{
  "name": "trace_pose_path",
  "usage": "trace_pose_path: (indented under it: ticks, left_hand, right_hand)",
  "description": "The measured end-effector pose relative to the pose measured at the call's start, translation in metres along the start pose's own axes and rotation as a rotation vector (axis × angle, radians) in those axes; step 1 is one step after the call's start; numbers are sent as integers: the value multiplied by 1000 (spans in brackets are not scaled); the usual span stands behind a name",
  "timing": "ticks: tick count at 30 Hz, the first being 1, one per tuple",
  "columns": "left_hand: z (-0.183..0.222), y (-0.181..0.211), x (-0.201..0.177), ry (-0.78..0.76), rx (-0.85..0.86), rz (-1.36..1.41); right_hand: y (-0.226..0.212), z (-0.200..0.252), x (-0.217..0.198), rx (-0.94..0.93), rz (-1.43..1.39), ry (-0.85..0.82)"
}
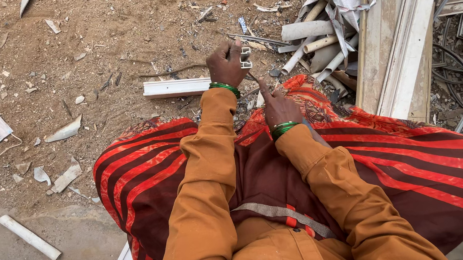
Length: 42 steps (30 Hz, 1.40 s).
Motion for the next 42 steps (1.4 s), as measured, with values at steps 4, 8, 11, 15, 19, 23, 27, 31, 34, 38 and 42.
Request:
trace_pose_path:
  ticks: [4, 8, 11, 15, 19, 23, 27, 31, 34, 38, 42]
  left_hand:
    - [-5, 3, 13, 25, 178, -121]
    - [12, -1, 1, 10, 15, 129]
    - [-1, 3, -21, 63, 41, 89]
    - [-16, 3, -43, 26, -82, 249]
    - [-26, 6, -63, 65, -146, 392]
    - [-27, 15, -69, 171, -90, 557]
    - [-18, 41, -70, 205, -159, 685]
    - [-7, 68, -75, 195, -167, 778]
    - [-5, 75, -80, 184, -166, 832]
    - [5, 67, -85, 222, -200, 841]
    - [12, 52, -89, 290, -153, 824]
  right_hand:
    - [13, -9, 9, 52, -51, -115]
    - [21, -11, -23, 154, -26, -150]
    - [27, -8, -56, 147, -108, -34]
    - [4, -3, -88, 0, -417, 211]
    - [-30, 7, -106, -177, -553, 272]
    - [-49, 16, -119, -244, -466, 334]
    - [-60, 23, -133, -302, -434, 418]
    - [-61, 35, -143, -353, -452, 449]
    - [-56, 48, -151, -422, -518, 502]
    - [-59, 58, -151, -405, -375, 465]
    - [-72, 65, -148, -454, -244, 462]
Point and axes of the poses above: each hand's wrist, its own z-axis away from the middle knuckle, its own x-axis out of the palm, y = z × x, the point moved 3 cm from there along -z, towards the middle knuckle, and after that the axes turned 4 degrees about x, right-handed, at the moved point
